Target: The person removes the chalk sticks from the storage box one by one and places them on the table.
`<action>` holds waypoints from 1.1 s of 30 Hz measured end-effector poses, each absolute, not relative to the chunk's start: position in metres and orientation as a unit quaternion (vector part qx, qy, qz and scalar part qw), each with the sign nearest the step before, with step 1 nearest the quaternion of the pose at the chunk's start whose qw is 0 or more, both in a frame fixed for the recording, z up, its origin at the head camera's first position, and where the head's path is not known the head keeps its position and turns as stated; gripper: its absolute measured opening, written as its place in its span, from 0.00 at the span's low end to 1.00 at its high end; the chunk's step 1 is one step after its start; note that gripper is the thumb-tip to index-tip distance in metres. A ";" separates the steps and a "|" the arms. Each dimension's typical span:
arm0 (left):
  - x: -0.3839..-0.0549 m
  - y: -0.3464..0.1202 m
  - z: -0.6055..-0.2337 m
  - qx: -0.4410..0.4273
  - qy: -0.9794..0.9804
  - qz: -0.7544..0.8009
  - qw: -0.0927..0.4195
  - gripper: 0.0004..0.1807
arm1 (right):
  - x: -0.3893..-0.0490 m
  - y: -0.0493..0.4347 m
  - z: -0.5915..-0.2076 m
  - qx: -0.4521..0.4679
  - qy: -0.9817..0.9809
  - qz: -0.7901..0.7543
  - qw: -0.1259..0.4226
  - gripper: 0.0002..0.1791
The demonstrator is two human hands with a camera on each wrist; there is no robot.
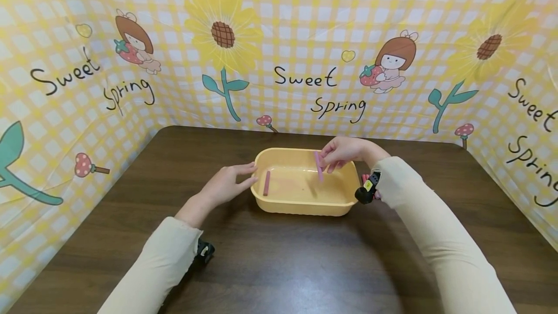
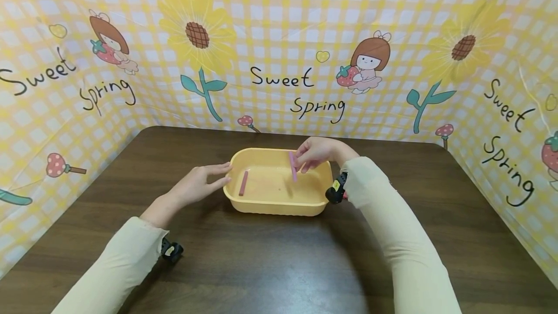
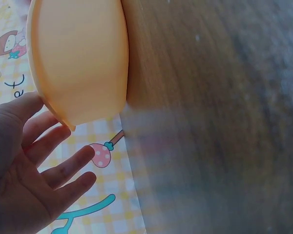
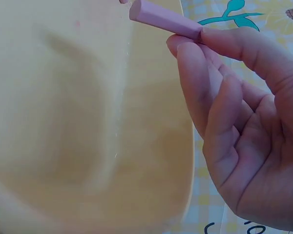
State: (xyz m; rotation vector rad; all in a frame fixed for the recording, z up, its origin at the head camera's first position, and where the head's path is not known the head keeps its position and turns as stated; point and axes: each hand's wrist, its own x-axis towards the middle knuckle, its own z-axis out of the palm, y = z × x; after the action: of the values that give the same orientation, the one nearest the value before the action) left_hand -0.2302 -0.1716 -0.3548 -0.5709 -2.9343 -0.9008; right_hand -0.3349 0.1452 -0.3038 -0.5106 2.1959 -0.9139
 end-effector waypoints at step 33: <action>-0.230 -0.172 -0.357 -0.186 -0.937 -0.294 0.014 0.25 | -0.315 0.209 -0.314 -0.174 0.795 -0.467 0.345 0.08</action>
State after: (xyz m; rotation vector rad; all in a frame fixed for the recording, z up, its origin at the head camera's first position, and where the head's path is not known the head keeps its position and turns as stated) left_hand -0.2304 -0.1724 -0.3572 -0.5781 -2.9188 -0.9170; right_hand -0.3148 0.2086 -0.3135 -0.4513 2.0653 -1.2138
